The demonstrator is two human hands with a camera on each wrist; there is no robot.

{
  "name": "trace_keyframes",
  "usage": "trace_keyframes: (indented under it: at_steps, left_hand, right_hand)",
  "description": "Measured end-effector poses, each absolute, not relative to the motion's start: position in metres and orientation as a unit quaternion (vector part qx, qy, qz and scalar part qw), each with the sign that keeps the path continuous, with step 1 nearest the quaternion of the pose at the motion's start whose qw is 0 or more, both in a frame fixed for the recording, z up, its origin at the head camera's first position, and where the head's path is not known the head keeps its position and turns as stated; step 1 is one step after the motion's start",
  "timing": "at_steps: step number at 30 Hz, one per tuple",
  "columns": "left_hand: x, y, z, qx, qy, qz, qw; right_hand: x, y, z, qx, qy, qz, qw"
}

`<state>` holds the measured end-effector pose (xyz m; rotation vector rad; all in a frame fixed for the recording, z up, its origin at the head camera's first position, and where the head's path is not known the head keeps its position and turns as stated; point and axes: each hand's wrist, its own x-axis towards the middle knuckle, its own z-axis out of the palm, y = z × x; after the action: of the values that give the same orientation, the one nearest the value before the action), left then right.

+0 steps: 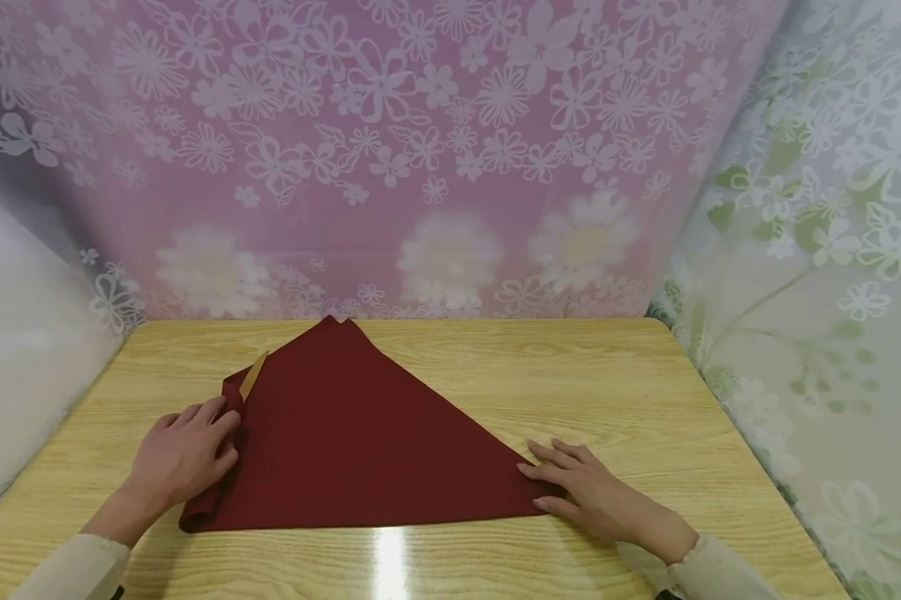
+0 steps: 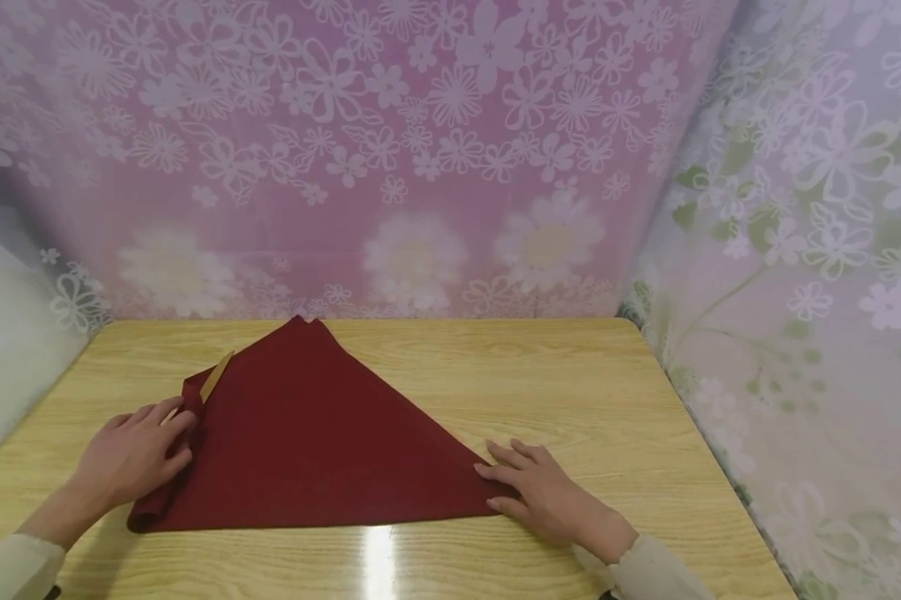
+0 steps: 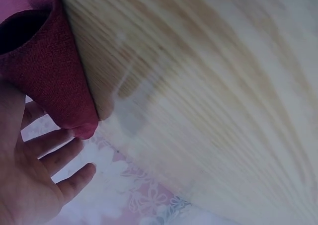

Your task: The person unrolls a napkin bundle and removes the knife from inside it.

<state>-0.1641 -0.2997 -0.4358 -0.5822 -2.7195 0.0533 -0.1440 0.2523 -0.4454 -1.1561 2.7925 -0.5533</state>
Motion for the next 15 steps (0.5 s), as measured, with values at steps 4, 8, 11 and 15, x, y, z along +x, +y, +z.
trace_keyframes:
  at_steps: [4, 8, 11, 15]
  left_hand:
    - [-0.161, -0.301, -0.436, -0.222, -0.954, 0.025, 0.201]
    - [-0.157, -0.302, -0.435, -0.240, -0.947, 0.027, 0.212]
    - [-0.155, -0.302, -0.434, -0.253, -0.942, 0.030, 0.217]
    - [-0.153, -0.300, -0.434, -0.266, -0.938, 0.036, 0.220]
  right_hand:
    - [-0.144, 0.252, -0.445, -0.376, 0.908, -0.182, 0.035]
    - [-0.144, 0.252, -0.445, -0.373, 0.909, -0.183, 0.040]
    - [-0.144, 0.252, -0.445, -0.371, 0.910, -0.182, 0.044]
    - [-0.144, 0.252, -0.445, -0.370, 0.910, -0.182, 0.044]
